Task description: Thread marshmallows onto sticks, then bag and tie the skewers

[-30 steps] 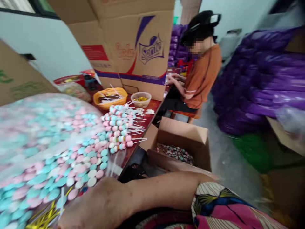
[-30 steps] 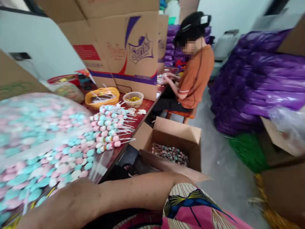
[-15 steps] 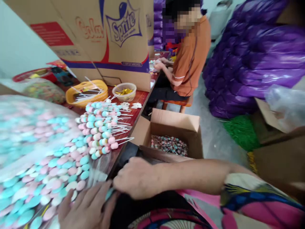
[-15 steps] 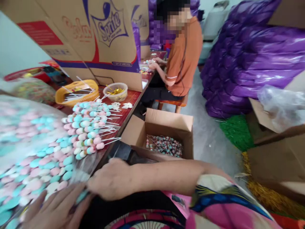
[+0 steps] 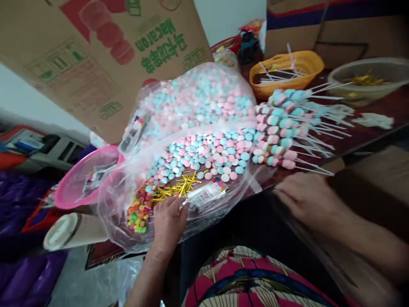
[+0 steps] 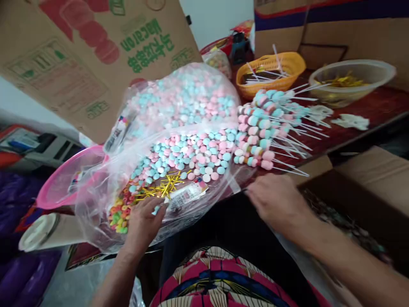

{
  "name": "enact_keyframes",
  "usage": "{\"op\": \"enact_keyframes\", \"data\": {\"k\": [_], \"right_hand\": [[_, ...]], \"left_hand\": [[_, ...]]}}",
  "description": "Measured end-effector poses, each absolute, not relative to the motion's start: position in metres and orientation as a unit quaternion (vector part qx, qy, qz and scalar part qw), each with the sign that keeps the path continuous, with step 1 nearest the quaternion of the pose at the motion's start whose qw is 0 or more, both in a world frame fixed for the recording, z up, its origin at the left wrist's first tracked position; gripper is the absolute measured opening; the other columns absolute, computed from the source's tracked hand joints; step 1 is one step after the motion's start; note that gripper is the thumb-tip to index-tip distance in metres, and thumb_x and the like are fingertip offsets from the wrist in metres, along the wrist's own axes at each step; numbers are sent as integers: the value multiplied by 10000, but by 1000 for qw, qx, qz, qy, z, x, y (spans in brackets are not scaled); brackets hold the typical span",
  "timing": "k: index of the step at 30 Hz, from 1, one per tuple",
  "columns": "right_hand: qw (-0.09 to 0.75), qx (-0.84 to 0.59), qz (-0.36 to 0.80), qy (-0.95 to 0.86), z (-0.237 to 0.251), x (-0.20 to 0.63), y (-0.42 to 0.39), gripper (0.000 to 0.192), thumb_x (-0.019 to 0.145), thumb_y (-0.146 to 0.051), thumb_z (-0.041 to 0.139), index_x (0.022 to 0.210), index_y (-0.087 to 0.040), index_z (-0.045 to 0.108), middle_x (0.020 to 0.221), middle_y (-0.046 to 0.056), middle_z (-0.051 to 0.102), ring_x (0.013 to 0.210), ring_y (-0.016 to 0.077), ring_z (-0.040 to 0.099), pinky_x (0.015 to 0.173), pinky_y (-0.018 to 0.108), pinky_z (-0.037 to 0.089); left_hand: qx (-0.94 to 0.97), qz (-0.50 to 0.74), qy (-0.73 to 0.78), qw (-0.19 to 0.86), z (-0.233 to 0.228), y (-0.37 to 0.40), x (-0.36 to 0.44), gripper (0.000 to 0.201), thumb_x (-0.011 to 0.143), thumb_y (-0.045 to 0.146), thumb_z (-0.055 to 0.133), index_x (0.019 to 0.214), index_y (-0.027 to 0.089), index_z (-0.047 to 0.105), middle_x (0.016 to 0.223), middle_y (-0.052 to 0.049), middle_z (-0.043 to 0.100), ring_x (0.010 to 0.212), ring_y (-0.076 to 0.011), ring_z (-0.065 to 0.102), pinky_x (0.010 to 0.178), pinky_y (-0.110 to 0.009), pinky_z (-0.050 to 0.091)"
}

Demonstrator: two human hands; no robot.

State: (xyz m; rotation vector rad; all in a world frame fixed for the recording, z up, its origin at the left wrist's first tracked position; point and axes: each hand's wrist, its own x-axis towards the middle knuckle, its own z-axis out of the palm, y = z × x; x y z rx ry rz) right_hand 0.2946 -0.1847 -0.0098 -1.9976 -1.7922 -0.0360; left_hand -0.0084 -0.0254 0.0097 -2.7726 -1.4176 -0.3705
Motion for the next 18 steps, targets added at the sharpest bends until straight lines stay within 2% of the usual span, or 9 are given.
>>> {"op": "enact_keyframes", "data": {"k": [3, 6, 8, 9, 12, 15, 18], "right_hand": [[148, -676, -5, -722, 2, 233, -114, 334, 900, -309, 447, 672, -151, 633, 695, 69, 624, 734, 196, 541, 679, 325, 319], [92, -670, 28, -736, 2, 201, -79, 252, 883, -251, 478, 755, -139, 664, 799, 92, 644, 822, 227, 553, 679, 325, 323], [75, -682, 42, -726, -9, 199, -74, 188, 854, -235, 520, 799, -137, 671, 854, 103, 640, 849, 236, 556, 682, 321, 341], [80, -684, 54, -723, -16, 203, -74, 174, 848, -237, 530, 820, -142, 672, 863, 99, 637, 845, 228, 559, 684, 315, 354], [174, -676, 105, -708, -33, 224, -80, 205, 875, -261, 489, 851, -167, 670, 825, 65, 631, 781, 181, 570, 676, 281, 401], [299, -683, 61, -663, -32, 241, -82, 255, 889, -283, 442, 867, -166, 668, 805, 73, 630, 781, 192, 572, 701, 295, 435], [348, -647, 4, -678, -17, 241, -77, 305, 852, -346, 503, 1038, -138, 629, 1007, 128, 623, 968, 255, 540, 819, 367, 426]], "left_hand": [[-886, -84, -456, -15, 2, -25, -2, 191, 829, 283, 555, 950, 188, 667, 968, -77, 681, 917, -225, 616, 833, -364, 455], [-893, -48, -446, -39, -7, -16, 18, 343, 807, 389, 586, 1086, 190, 607, 1052, -92, 642, 997, -261, 575, 854, -404, 430], [-892, -16, -449, -50, -12, -7, 31, 412, 756, 475, 621, 1048, 184, 605, 1032, -100, 635, 991, -294, 563, 829, -430, 419], [-892, -2, -448, -60, -15, -2, 35, 377, 755, 476, 622, 991, 182, 614, 997, -95, 640, 970, -293, 566, 816, -427, 413], [-901, 2, -421, -107, -19, 11, 39, 170, 822, 347, 567, 809, 184, 611, 882, -52, 658, 887, -233, 582, 804, -383, 385], [-911, -46, -386, -137, -15, 20, 31, 154, 861, 259, 506, 759, 177, 588, 841, -35, 660, 831, -190, 577, 783, -347, 362], [-934, -97, -307, -155, 1, 22, 25, 177, 889, 251, 455, 798, 176, 586, 832, -38, 661, 827, -182, 567, 783, -338, 353]]}}
